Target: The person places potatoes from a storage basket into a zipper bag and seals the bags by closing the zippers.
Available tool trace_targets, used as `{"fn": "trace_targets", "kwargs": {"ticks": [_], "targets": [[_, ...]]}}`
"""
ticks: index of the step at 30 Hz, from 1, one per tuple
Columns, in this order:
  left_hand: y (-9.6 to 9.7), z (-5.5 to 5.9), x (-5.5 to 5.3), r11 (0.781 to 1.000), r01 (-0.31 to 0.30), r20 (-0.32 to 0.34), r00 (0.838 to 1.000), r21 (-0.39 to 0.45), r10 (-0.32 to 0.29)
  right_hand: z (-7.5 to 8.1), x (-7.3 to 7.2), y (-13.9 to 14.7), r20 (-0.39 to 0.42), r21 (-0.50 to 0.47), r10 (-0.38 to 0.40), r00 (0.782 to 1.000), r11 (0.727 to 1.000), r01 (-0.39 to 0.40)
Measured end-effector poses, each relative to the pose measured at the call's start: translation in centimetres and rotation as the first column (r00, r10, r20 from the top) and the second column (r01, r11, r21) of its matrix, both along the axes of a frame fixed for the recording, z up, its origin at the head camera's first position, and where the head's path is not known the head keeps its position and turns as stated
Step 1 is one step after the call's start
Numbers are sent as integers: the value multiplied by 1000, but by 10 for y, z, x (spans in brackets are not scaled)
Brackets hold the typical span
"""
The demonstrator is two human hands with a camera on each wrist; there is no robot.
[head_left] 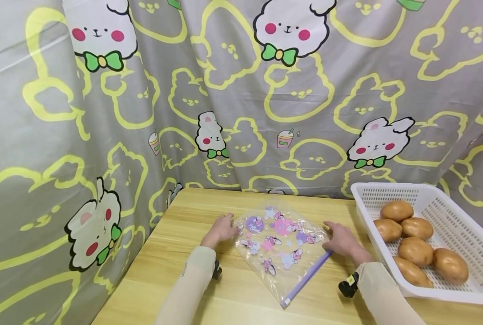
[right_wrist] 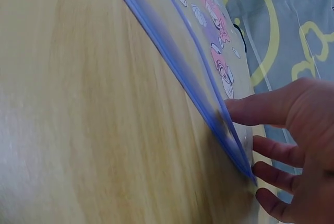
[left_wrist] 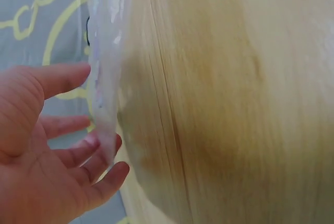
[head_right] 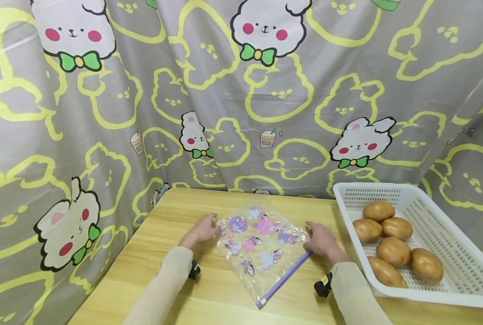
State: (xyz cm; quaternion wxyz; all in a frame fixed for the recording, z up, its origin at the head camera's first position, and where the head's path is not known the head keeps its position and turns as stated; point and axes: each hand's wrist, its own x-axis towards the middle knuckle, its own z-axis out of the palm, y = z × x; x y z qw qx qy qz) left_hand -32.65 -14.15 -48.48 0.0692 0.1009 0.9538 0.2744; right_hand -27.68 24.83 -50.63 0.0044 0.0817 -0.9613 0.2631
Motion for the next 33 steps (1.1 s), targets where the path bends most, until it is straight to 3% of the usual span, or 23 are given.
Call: {"fn": "trace_targets", "kwargs": {"ticks": [9,16,23,29,33], "targets": [[3,4,-3,997,-35,-73,997,73,40,-2,-3,0,-13,-61,7,1000,998,-8],[2,1,-4,989,17,-139,990,144,3,-5,-6,1,-38,-79,14,999,997,-17],[-4,-1,-6,955,-60,-143,984,289,105,-5,-6,-1,-31,-158,-15,999,987,10],[-14,-2,-11,928,-128,-217,953,350,213,0,-5,-5,-5,-321,-72,997,945,66],[-18,1,-11,899,-175,-204,940,402,275,6,-6,-9,72,-484,-67,995,870,93]]}}
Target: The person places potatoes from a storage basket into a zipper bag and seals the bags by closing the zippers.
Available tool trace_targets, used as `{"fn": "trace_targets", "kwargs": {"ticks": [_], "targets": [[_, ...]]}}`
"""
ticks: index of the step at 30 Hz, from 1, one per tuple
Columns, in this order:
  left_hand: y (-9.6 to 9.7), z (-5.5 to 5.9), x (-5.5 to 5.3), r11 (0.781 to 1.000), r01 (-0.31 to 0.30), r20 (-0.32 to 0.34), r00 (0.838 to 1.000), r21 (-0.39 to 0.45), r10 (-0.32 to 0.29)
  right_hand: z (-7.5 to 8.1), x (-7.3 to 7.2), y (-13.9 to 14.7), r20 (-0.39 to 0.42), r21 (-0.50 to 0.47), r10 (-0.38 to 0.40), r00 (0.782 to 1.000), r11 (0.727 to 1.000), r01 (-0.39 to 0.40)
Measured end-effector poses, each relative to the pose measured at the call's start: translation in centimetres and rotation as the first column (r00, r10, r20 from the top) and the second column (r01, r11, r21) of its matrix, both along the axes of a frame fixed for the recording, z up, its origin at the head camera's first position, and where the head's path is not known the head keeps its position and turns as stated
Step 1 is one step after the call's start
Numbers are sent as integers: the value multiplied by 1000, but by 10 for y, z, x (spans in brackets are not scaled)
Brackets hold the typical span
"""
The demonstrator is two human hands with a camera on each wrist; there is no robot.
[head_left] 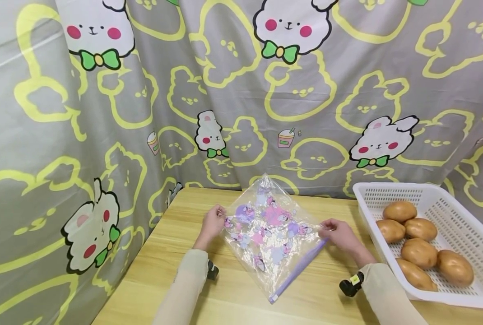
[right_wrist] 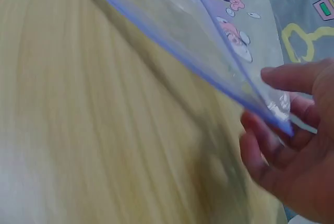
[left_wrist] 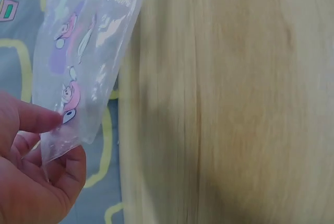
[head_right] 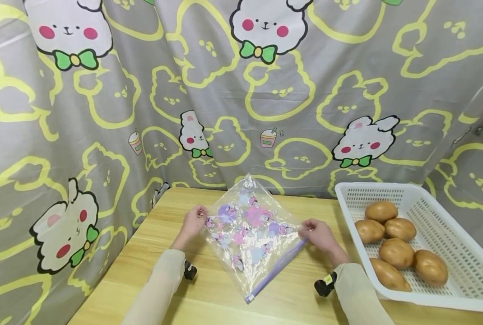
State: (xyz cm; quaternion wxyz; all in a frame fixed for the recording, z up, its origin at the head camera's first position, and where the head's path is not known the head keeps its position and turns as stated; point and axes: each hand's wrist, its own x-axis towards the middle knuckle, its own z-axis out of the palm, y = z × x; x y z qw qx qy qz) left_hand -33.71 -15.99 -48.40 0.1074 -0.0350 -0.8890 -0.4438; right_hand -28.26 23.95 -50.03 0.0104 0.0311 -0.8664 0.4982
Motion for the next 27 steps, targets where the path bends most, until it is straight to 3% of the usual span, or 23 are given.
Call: {"fn": "trace_targets", "kwargs": {"ticks": [6,11,14,18,22,27], "targets": [[-5,3,2,998,-40,12,999,42,40,7,-2,-7,49,-250,11,999,968,1],[-9,3,3,998,-46,33,998,41,44,12,-8,-13,70,-445,34,997,896,1],[-10,3,2,999,-42,41,998,29,40,15,-12,-17,64,-496,42,997,868,-5],[-12,2,3,999,-24,44,999,-25,26,21,-14,-21,50,-469,34,998,883,-7],[-11,2,5,991,16,73,997,-136,-6,29,-14,-23,44,-439,25,999,898,-3],[6,7,12,967,139,98,988,-212,-121,38,-14,-28,55,-420,39,998,907,-12]]}}
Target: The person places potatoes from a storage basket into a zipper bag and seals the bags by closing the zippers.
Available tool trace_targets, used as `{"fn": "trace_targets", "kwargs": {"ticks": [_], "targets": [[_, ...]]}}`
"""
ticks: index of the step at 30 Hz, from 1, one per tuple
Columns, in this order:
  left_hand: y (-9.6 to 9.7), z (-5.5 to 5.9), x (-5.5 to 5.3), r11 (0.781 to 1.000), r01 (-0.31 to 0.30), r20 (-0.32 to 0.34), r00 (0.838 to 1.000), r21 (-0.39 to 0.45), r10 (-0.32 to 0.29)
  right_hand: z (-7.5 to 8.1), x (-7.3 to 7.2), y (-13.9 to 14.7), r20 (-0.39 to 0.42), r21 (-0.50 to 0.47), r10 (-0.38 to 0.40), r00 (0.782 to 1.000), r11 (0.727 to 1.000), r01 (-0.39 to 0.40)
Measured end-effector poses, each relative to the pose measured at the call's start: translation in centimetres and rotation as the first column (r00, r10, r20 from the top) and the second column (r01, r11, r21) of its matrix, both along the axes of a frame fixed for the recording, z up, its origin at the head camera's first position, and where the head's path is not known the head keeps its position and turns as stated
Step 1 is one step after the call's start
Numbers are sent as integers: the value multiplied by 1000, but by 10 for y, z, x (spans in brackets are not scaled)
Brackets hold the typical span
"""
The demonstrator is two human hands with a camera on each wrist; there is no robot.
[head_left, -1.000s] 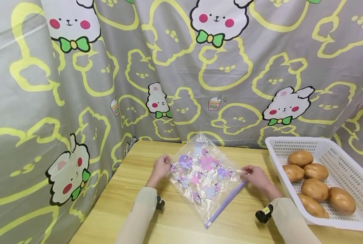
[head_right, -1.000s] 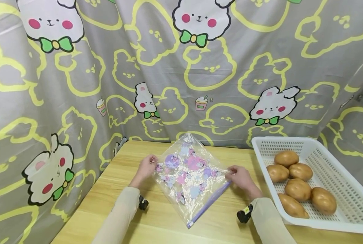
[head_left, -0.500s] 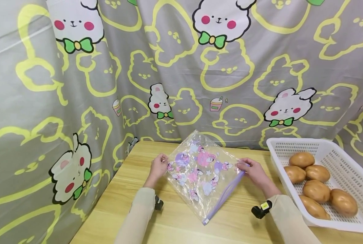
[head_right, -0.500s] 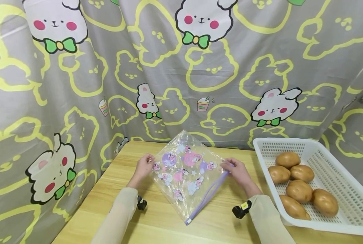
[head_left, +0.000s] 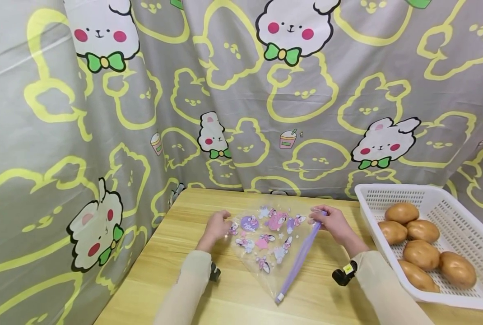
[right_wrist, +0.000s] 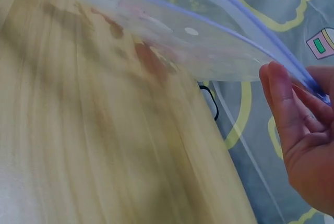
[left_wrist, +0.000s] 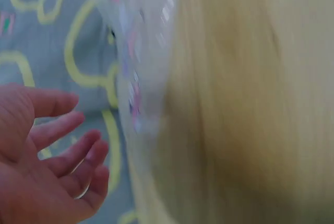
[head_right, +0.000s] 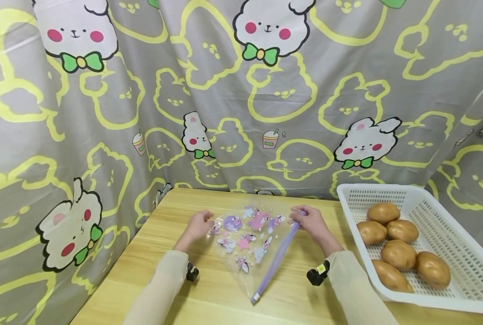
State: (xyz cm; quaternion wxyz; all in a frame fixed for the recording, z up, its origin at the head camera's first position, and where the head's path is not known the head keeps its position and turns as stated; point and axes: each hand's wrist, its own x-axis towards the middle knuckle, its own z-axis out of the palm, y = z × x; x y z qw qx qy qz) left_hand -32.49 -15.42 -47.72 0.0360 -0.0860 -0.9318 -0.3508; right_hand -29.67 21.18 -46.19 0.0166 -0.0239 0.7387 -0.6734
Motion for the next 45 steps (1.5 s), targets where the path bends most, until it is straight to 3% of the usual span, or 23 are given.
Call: {"fn": "trace_targets", "kwargs": {"ticks": [3,8,11,15,19,27,34,45], "targets": [[20,8,10,991,126,21,992,-34,-125,5,-1,-2,9,24,12,1000,1000,-12],[60,23,29,948,314,46,949,-45,-312,12,-5,-3,17,66,15,1000,998,-16],[81,26,40,925,376,46,926,-49,-374,14,-8,-4,20,85,18,1000,996,-20],[102,29,58,908,414,18,910,-63,-413,15,-13,-4,7,116,18,1000,993,-19],[118,29,77,912,405,5,914,-56,-406,17,-16,-5,3,106,13,1000,994,-14],[143,16,103,955,268,43,964,-124,-264,21,-17,-6,26,62,18,999,998,-20],[155,5,111,961,190,-3,981,-202,-195,23,-17,-7,35,48,33,999,998,-35],[157,-1,112,965,165,-14,985,-205,-171,24,-17,-8,39,46,44,998,998,-46]]}}
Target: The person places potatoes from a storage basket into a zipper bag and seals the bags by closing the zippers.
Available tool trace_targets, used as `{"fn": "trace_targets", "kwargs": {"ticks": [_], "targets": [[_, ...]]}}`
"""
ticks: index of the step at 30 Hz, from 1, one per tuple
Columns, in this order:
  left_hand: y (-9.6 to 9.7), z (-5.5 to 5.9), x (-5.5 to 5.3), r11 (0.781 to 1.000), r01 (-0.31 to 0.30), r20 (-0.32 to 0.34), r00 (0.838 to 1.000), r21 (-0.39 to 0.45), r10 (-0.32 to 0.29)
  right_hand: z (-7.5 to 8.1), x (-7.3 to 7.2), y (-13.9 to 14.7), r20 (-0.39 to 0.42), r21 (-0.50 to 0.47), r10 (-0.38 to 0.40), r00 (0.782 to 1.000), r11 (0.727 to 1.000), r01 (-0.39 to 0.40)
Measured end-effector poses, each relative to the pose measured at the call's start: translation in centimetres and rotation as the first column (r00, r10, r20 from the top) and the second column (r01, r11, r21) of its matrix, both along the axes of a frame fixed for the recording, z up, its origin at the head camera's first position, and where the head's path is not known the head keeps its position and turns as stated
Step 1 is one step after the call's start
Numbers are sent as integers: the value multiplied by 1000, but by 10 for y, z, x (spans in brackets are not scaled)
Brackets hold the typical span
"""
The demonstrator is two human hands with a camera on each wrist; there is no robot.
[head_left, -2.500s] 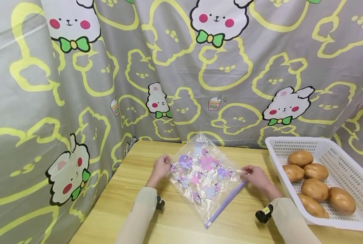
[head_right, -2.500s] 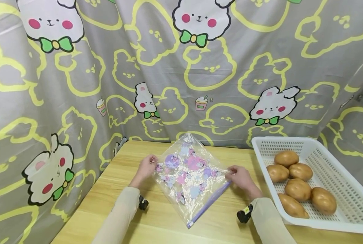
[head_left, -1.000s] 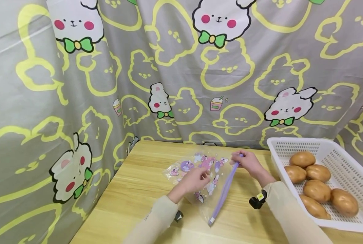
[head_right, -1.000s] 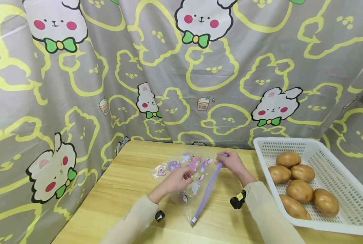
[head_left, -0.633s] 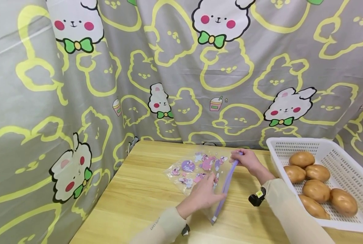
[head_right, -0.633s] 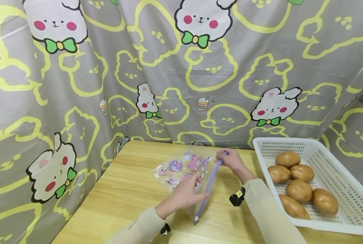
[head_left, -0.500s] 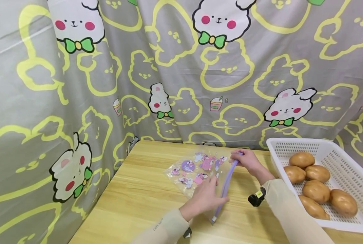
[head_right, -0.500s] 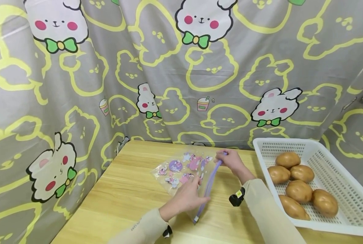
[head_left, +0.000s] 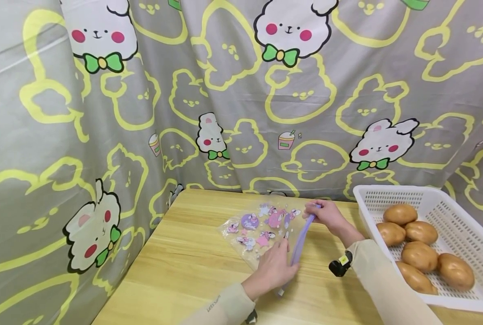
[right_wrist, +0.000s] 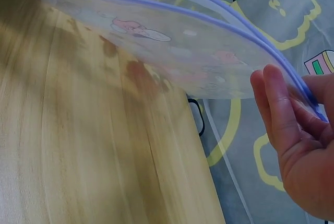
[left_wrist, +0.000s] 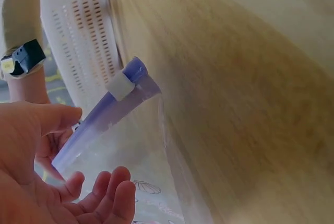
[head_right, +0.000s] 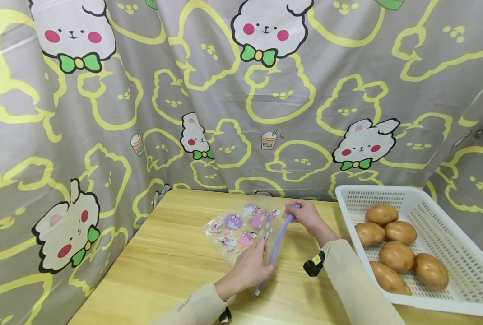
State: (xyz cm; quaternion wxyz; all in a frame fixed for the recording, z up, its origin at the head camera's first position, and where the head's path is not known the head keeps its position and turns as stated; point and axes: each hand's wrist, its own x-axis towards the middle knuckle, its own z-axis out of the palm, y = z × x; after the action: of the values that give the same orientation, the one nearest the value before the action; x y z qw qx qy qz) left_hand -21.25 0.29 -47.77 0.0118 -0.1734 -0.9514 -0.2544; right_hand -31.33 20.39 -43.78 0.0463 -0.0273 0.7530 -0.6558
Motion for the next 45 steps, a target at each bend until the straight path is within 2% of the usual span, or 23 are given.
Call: {"fn": "trace_targets", "kwargs": {"ticks": [10,17,24,29,36,41,45], "targets": [[1,0,0,1000,-17,-40,999,0,17,2,-2,-3,-6,18,11,1000,1000,-11],[-2,4,2,986,34,-15,999,166,-32,2,-2,-1,-10,-24,35,999,999,-36],[-3,9,-3,966,73,-52,997,250,-61,7,0,0,-24,-70,93,995,993,-94],[-4,16,-8,947,90,-76,995,309,-69,10,4,-3,9,-84,155,988,985,-153],[-3,23,-14,965,86,-168,985,248,-45,11,14,-13,21,-42,244,970,969,-243],[-1,29,-16,971,88,-171,984,223,-50,14,21,-20,43,23,262,964,964,-264],[0,33,-17,973,99,-192,980,208,-58,17,24,-25,49,34,257,965,965,-258]]}}
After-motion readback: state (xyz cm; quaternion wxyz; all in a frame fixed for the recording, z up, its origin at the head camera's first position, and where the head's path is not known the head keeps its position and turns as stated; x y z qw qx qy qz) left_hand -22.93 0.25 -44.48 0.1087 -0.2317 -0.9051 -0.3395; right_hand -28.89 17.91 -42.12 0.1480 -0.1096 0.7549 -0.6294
